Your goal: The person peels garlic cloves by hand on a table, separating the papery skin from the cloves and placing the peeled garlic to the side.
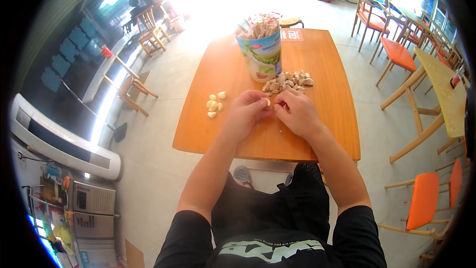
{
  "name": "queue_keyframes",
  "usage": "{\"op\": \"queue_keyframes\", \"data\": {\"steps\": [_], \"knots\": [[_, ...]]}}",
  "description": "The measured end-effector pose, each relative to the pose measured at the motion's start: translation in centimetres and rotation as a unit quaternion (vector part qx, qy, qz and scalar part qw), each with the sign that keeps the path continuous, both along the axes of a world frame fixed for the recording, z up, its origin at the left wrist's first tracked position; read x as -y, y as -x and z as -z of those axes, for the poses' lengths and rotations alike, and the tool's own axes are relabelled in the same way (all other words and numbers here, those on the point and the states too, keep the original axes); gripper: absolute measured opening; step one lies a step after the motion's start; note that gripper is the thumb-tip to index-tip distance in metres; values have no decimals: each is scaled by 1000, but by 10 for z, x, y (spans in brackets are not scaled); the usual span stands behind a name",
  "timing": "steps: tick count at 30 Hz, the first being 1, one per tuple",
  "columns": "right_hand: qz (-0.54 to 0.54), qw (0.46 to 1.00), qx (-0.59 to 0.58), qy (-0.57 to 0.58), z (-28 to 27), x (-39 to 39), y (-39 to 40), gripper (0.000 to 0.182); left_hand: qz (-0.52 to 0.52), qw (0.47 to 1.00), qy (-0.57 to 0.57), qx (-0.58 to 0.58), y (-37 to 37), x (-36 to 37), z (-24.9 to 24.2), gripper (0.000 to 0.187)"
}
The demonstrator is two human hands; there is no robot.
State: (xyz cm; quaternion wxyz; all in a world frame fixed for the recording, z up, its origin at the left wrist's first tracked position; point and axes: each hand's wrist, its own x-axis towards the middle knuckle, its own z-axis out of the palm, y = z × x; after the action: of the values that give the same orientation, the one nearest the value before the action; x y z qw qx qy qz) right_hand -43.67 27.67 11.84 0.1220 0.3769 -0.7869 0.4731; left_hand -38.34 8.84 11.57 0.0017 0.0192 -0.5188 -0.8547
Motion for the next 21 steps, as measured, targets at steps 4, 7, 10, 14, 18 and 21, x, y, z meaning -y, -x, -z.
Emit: {"op": "queue_keyframes", "data": {"steps": [4, 7, 10, 14, 18, 21], "knots": [[-9, 1000, 1, 15, 0, 2, -1, 10, -15, 1000, 0, 8, -2, -4, -6, 16], [0, 999, -24, 26, 3, 4, 1, 11, -15, 1000, 0, 3, -2, -4, -5, 16], [-4, 999, -16, 35, 4, 5, 1, 11, -13, 1000, 0, 1, -1, -3, -3, 16], [20, 999, -26, 30, 4, 8, -3, 8, -17, 1000, -5, -12, 0, -5, 1, 16], [39, 998, -45, 36, 6, 11, -4, 6, -30, 999, 26, -12, 0, -5, 3, 15], [55, 996, -63, 20, 7, 13, -5, 5, -32, 999, 41, -17, 1, -5, 6, 15]]}}
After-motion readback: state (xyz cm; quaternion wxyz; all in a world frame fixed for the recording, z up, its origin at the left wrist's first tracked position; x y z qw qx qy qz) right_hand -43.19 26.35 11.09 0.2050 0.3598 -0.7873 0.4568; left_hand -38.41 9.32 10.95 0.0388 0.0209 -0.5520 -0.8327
